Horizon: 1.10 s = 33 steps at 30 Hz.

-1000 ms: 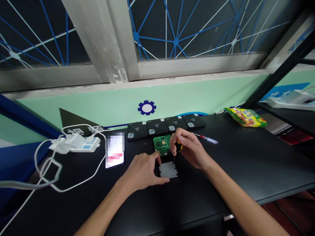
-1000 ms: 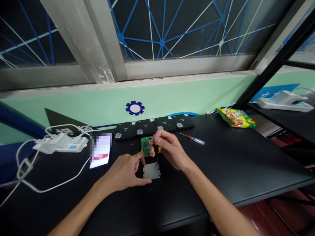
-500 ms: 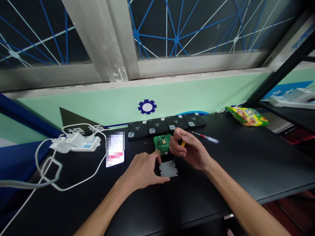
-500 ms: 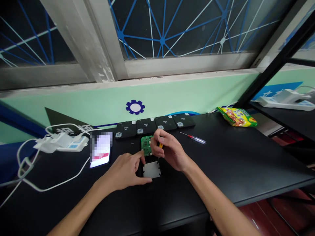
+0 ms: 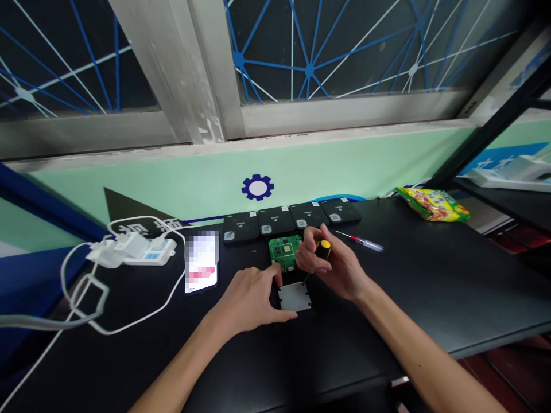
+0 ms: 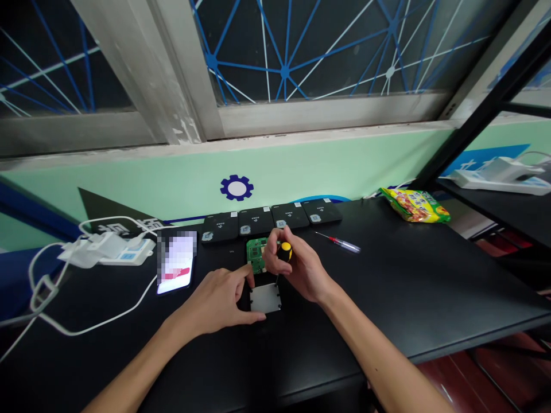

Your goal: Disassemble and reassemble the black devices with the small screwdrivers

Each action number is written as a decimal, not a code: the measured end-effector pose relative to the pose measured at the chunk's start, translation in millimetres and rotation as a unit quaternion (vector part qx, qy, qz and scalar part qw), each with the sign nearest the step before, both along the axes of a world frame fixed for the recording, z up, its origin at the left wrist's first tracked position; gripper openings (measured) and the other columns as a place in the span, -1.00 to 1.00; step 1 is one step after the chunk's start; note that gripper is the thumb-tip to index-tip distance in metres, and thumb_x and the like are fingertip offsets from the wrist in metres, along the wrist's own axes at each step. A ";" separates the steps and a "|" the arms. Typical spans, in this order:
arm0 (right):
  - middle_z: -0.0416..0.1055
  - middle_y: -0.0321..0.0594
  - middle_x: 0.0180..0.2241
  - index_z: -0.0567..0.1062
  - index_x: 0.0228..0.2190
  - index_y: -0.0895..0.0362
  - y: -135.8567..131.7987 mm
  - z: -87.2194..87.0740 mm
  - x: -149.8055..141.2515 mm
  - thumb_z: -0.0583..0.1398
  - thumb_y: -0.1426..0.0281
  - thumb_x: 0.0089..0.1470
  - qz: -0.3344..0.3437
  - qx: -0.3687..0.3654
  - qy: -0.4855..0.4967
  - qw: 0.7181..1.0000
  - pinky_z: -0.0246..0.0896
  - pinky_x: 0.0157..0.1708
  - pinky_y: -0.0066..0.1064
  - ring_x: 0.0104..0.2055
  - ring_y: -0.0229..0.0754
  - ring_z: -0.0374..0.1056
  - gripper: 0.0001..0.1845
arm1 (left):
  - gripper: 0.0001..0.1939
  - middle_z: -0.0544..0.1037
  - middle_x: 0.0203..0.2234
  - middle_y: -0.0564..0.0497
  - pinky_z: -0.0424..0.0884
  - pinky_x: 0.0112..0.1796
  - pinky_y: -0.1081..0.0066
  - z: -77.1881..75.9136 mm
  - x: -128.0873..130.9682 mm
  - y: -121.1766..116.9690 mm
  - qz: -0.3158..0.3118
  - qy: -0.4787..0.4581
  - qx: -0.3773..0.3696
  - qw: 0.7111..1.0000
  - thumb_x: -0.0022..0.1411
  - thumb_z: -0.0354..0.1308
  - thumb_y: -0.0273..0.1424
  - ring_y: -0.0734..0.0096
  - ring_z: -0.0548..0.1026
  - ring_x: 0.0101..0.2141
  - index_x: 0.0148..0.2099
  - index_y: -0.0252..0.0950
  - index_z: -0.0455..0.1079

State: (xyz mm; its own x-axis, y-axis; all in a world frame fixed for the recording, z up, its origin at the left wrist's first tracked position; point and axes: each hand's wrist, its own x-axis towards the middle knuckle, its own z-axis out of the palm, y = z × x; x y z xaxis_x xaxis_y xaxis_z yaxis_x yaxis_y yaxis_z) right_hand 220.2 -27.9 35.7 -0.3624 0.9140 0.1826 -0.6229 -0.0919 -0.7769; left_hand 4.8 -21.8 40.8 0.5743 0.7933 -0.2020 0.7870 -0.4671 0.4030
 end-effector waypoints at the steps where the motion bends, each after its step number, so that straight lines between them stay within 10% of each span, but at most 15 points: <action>1: -0.07 -0.46 -0.63 0.42 -0.37 0.06 -0.1 0.1 0.5 0.08 -0.01 0.44 0.001 -0.003 0.005 1.000 -0.10 -0.41 -0.32 -0.53 -0.21 -0.23 -0.52 | -0.41 0.55 -0.49 0.08 0.23 -0.44 0.35 0.1 -0.1 0.2 -0.001 0.000 -0.001 1.000 0.04 0.45 0.13 0.13 0.58 -0.42 -0.10 -0.19 0.49; 13: 0.23 -0.26 -0.44 0.46 -0.45 0.11 0.8 -2.3 -0.2 0.18 0.15 0.38 -0.029 0.030 -0.022 0.999 0.05 -0.33 -0.28 -0.43 -0.16 0.10 -0.59 | -0.44 0.50 -0.53 0.12 0.21 -0.47 0.35 0.5 -1.6 -0.1 0.000 -0.007 0.009 1.000 0.04 0.46 0.11 0.17 0.57 -0.46 -0.11 -0.18 0.49; 27: 0.07 -0.41 -0.59 0.40 -0.35 0.07 -1.8 1.6 1.2 0.18 0.23 0.24 0.014 0.014 0.030 0.999 -0.08 -0.38 -0.30 -0.52 -0.20 -0.12 -0.82 | -0.44 0.51 -0.52 0.11 0.18 -0.46 0.35 0.5 -1.0 0.0 -0.006 0.001 0.009 1.000 0.07 0.46 0.10 0.18 0.53 -0.48 -0.09 -0.19 0.48; 33: 0.22 -0.27 -0.48 0.51 -0.45 0.14 -1.1 -0.5 -1.9 0.10 0.20 0.45 -0.012 0.035 -0.017 0.999 -0.01 -0.34 -0.28 -0.46 -0.18 0.08 -0.55 | -0.42 0.50 -0.51 0.10 0.15 -0.45 0.37 0.8 -2.1 0.1 -0.006 -0.001 0.010 1.000 0.06 0.47 0.12 0.19 0.52 -0.47 -0.09 -0.19 0.48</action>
